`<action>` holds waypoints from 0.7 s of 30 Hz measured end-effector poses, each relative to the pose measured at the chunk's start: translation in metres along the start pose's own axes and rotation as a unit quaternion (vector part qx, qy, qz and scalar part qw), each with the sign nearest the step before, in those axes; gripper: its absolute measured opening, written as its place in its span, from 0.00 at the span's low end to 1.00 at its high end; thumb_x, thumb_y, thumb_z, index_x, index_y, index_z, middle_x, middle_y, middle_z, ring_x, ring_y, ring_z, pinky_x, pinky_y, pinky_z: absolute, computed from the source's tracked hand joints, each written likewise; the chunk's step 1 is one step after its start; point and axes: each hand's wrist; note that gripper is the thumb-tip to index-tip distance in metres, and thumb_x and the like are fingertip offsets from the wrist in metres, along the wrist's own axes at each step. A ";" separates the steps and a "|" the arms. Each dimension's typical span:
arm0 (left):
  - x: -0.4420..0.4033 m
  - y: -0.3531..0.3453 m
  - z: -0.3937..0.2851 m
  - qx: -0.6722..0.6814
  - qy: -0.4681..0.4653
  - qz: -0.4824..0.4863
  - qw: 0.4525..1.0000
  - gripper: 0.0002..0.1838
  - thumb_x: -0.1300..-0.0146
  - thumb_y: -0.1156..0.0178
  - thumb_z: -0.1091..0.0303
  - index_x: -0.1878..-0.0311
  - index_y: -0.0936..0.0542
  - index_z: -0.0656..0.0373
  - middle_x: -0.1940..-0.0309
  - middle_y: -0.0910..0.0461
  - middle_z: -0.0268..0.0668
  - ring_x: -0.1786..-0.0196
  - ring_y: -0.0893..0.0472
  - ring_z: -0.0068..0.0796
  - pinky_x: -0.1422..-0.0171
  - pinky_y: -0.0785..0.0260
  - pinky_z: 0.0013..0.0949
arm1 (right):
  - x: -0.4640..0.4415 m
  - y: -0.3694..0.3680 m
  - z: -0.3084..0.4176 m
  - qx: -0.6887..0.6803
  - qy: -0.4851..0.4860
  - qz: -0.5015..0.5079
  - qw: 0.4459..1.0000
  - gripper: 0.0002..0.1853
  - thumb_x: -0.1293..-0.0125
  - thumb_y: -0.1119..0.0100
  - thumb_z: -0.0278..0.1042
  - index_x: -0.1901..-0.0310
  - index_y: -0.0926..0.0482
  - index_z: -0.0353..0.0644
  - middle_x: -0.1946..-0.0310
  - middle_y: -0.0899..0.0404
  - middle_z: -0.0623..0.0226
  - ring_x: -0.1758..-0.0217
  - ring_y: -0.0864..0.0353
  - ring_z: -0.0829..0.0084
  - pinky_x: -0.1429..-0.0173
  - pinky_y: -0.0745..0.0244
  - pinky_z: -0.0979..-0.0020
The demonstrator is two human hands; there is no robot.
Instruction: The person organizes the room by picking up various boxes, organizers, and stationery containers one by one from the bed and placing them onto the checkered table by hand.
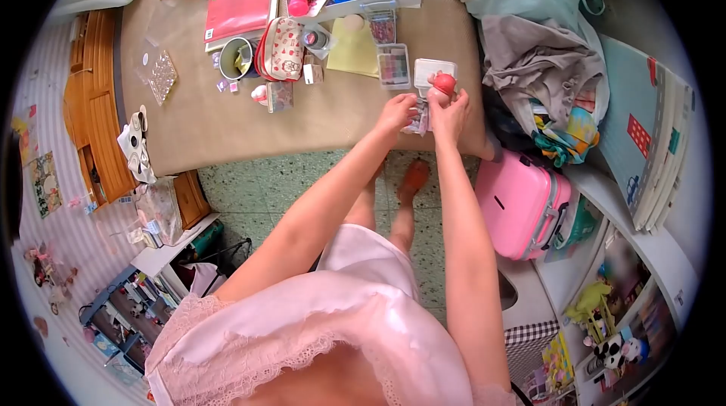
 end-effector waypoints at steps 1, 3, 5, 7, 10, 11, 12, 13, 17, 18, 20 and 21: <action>-0.003 0.002 0.001 0.000 0.002 -0.001 1.000 0.17 0.41 0.51 0.56 0.52 0.29 0.54 0.59 0.27 0.29 0.58 0.28 0.23 0.55 0.38 0.29 | 0.000 -0.003 0.006 0.054 0.022 -0.028 0.998 0.41 0.59 0.32 0.44 0.46 0.41 0.31 0.52 0.35 0.46 0.49 0.35 0.54 0.43 0.40 0.63; -0.005 0.003 0.002 0.012 0.009 0.009 1.000 0.17 0.41 0.51 0.57 0.52 0.29 0.54 0.59 0.27 0.29 0.58 0.28 0.23 0.56 0.38 0.29 | 0.001 -0.005 0.014 0.059 0.022 -0.032 0.998 0.42 0.62 0.31 0.44 0.46 0.41 0.31 0.52 0.37 0.45 0.45 0.40 0.52 0.41 0.44 0.61; -0.006 0.004 0.003 0.017 0.015 0.006 1.000 0.17 0.40 0.51 0.57 0.52 0.29 0.55 0.59 0.27 0.28 0.58 0.28 0.23 0.56 0.38 0.29 | 0.002 -0.006 0.021 0.123 0.024 -0.029 0.992 0.43 0.62 0.31 0.44 0.46 0.41 0.30 0.52 0.37 0.45 0.46 0.38 0.51 0.42 0.42 0.62; -0.008 0.007 0.004 0.024 0.023 0.010 0.999 0.16 0.40 0.51 0.56 0.53 0.29 0.55 0.59 0.27 0.29 0.58 0.28 0.23 0.56 0.38 0.29 | -0.003 -0.007 0.014 0.128 0.032 -0.031 0.991 0.42 0.62 0.31 0.44 0.46 0.41 0.31 0.53 0.36 0.46 0.47 0.38 0.51 0.43 0.41 0.62; -0.009 0.011 0.007 0.032 0.024 0.013 0.999 0.17 0.40 0.51 0.56 0.53 0.29 0.54 0.59 0.27 0.29 0.58 0.28 0.23 0.56 0.38 0.30 | -0.004 -0.007 0.012 0.143 0.035 -0.032 0.989 0.40 0.63 0.31 0.43 0.48 0.39 0.33 0.55 0.36 0.47 0.49 0.36 0.51 0.45 0.39 0.62; -0.010 0.012 0.008 0.034 0.025 0.013 0.999 0.17 0.40 0.51 0.56 0.53 0.29 0.54 0.59 0.27 0.29 0.58 0.28 0.23 0.56 0.38 0.30 | -0.005 -0.007 0.014 0.152 0.033 -0.033 0.987 0.39 0.63 0.31 0.42 0.49 0.37 0.34 0.56 0.35 0.49 0.50 0.35 0.52 0.45 0.38 0.63; -0.010 0.012 0.008 0.037 0.028 0.015 0.999 0.17 0.40 0.51 0.56 0.53 0.29 0.55 0.59 0.27 0.30 0.58 0.28 0.23 0.56 0.38 0.30 | -0.006 -0.007 0.013 0.154 0.033 -0.032 0.987 0.39 0.63 0.31 0.42 0.49 0.37 0.34 0.56 0.35 0.49 0.50 0.35 0.52 0.45 0.38 0.63; -0.009 0.014 0.009 0.039 0.031 0.016 0.999 0.17 0.40 0.51 0.55 0.53 0.29 0.55 0.59 0.27 0.30 0.58 0.28 0.23 0.55 0.38 0.30 | -0.006 -0.007 0.013 0.144 0.033 -0.039 0.988 0.37 0.63 0.31 0.41 0.51 0.36 0.34 0.57 0.35 0.51 0.51 0.34 0.53 0.46 0.38 0.63; -0.003 0.016 0.004 0.047 0.032 0.023 0.998 0.18 0.41 0.50 0.54 0.53 0.29 0.55 0.59 0.27 0.30 0.58 0.28 0.22 0.56 0.38 0.27 | 0.003 -0.006 0.029 0.083 0.050 -0.102 0.990 0.31 0.61 0.32 0.39 0.55 0.34 0.36 0.59 0.34 0.54 0.54 0.33 0.55 0.49 0.37 0.63; 0.000 0.016 -0.001 0.066 0.018 0.023 0.997 0.18 0.41 0.48 0.55 0.52 0.29 0.55 0.59 0.27 0.31 0.57 0.28 0.22 0.55 0.37 0.27 | 0.007 -0.006 0.036 0.084 0.050 -0.102 0.990 0.31 0.61 0.32 0.39 0.55 0.34 0.36 0.59 0.34 0.54 0.54 0.33 0.55 0.49 0.37 0.63; 0.006 0.013 -0.006 0.087 0.007 0.026 0.996 0.19 0.42 0.46 0.55 0.51 0.30 0.56 0.59 0.27 0.31 0.56 0.28 0.23 0.54 0.37 0.27 | 0.022 -0.007 0.051 0.045 0.139 -0.091 0.985 0.27 0.57 0.35 0.37 0.55 0.34 0.37 0.60 0.34 0.53 0.55 0.33 0.56 0.51 0.36 0.63; 0.009 0.011 -0.009 0.113 -0.056 0.009 0.992 0.20 0.44 0.44 0.57 0.51 0.30 0.56 0.59 0.27 0.32 0.57 0.28 0.23 0.53 0.36 0.27 | 0.032 -0.008 0.062 0.044 0.148 -0.059 0.986 0.26 0.54 0.37 0.36 0.54 0.34 0.37 0.60 0.34 0.53 0.56 0.33 0.56 0.52 0.36 0.63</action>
Point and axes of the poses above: each hand's wrist, its own x-axis away from the middle knuckle, its own y-axis out of the back of the hand, z = x × y
